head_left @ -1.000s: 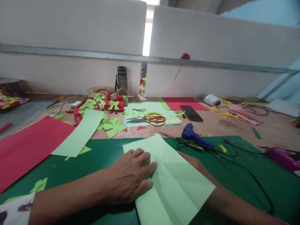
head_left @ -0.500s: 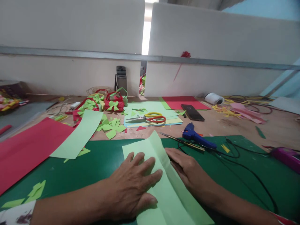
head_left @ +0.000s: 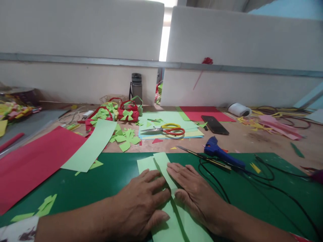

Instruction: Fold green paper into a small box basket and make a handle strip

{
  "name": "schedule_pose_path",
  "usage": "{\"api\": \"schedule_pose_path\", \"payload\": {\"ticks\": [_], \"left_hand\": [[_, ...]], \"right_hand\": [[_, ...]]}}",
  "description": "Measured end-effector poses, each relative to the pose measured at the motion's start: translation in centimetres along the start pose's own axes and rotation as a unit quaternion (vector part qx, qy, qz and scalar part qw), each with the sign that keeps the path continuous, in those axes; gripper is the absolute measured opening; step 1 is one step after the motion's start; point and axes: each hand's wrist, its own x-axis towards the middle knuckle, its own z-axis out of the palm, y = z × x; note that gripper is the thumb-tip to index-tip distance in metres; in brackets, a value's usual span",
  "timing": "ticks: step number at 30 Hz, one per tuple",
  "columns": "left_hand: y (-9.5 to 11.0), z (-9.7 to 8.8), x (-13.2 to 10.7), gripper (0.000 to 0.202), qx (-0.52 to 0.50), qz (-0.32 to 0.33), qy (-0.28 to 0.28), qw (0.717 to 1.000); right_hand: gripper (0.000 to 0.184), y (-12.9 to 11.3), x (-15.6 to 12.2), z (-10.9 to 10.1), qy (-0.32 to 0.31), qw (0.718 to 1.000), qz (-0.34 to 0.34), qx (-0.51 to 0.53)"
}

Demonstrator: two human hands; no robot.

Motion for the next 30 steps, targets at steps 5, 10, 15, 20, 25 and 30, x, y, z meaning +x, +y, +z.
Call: {"api": "schedule_pose_path", "payload": {"ticks": [5,10,15,20,25,30], "left_hand": [[-0.4,-0.5,0.0,0.027,-0.024,0.007,0.001,1.000],[-0.9,-0.4,-0.1,0.026,-0.071,0.004,0.042,0.997],[-1.3,0.4,-0.5,0.026,-0.061,-0.057,0.096,0.992],[-1.2,0.7,-0.4,0.051,0.008,-0.051,-0.007,0.999],[-0.9,0.4,0.1,0.056,0.022,-0.064,-0.054,0.996],[-1.0,0.5,0.0,0.051,0.022,-0.065,-0.045,0.997]], "right_hand": [[0.056,0.0,0.1,0.0,-0.024,0.999,-0.002,-0.043],[0.057,0.0,0.3,0.1,-0.023,0.997,-0.004,-0.074],[0.055,-0.1,0.4,0.6,0.003,0.996,-0.007,-0.092],[0.058,-0.2,0.4,0.9,0.006,0.996,-0.002,-0.088],[0.063,0.0,1.6,-0.7,-0.067,0.997,-0.025,-0.039],[0.058,1.0,3.6,-2.1,-0.124,0.991,-0.041,0.013]]}}
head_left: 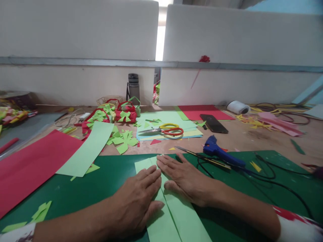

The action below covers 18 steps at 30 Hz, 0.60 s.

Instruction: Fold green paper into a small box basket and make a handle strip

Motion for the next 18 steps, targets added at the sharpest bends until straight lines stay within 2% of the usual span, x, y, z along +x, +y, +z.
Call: {"api": "schedule_pose_path", "payload": {"ticks": [3,6,12,15,18], "left_hand": [[-0.3,0.4,0.0,0.051,0.008,-0.008,0.006,1.000],[-0.9,0.6,0.1,0.054,0.029,-0.045,0.009,0.999],[-2.3,0.3,0.2,0.065,0.055,-0.070,0.003,0.996],[-2.5,0.4,0.3,0.072,0.069,-0.073,-0.010,0.995],[-2.2,0.6,0.4,0.079,0.090,-0.082,0.003,0.993]], "right_hand": [[0.057,0.5,0.8,-0.2,0.012,1.000,-0.009,-0.004],[0.059,0.4,1.1,-0.1,0.004,1.000,-0.004,-0.008],[0.062,-0.1,1.3,0.2,0.008,1.000,0.007,-0.019],[0.064,-0.2,1.6,0.6,0.018,0.999,0.014,-0.029],[0.068,-0.3,1.9,1.0,0.033,0.999,0.022,-0.038]]}}
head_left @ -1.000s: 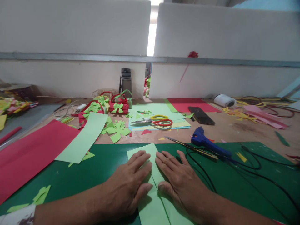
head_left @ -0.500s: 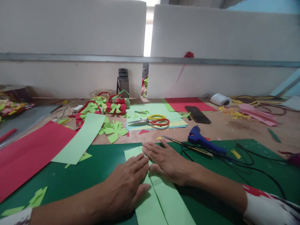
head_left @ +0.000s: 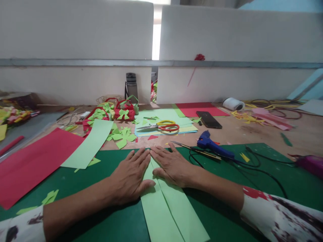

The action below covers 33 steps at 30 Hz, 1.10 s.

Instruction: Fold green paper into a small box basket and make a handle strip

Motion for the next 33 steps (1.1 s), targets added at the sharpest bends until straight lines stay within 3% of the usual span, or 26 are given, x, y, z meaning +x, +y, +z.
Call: {"api": "schedule_pose_path", "payload": {"ticks": [5,14,25,33], "left_hand": [[0.4,0.0,0.0,0.081,0.002,-0.017,0.023,1.000],[-0.6,-0.6,-0.5,0.079,0.008,0.023,-0.003,1.000],[-0.8,-1.0,-0.7,0.081,0.009,0.021,0.051,0.998],[-0.8,-0.9,-0.9,0.074,0.017,0.011,0.018,1.000]], "right_hand": [[0.071,0.0,0.4,0.1,0.005,1.000,-0.004,-0.006],[0.067,0.0,-1.8,-0.5,-0.019,0.999,-0.032,-0.014],[0.061,-0.3,-1.2,-0.7,-0.008,0.999,-0.045,-0.018],[0.063,-0.3,-1.8,0.3,0.020,0.997,-0.022,-0.073]]}}
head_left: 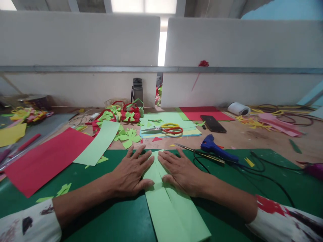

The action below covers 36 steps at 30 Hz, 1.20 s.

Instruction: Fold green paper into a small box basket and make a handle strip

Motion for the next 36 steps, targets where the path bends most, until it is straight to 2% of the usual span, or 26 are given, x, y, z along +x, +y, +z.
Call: {"api": "schedule_pose_path", "payload": {"ticks": [8,13,22,29,36], "left_hand": [[-0.3,-0.2,0.0,0.078,-0.011,0.013,-0.016,1.000],[-0.5,-0.3,0.3,0.081,-0.009,0.029,0.001,1.000],[-1.0,0.0,-0.2,0.077,0.028,0.007,0.056,0.998],[-1.1,0.2,0.3,0.075,0.006,-0.026,0.024,0.999],[-1.4,0.1,0.9,0.069,-0.019,-0.023,0.025,0.999]], "right_hand": [[0.054,0.0,-1.5,0.1,0.057,0.997,0.004,-0.056],[0.046,-0.1,-1.4,0.2,0.086,0.993,0.000,-0.082],[0.037,-0.2,-1.4,0.1,0.091,0.992,0.016,-0.087],[0.039,0.0,1.1,-0.5,0.081,0.990,0.023,-0.112],[0.042,0.3,3.1,-0.2,0.082,0.988,0.030,-0.127]]}}
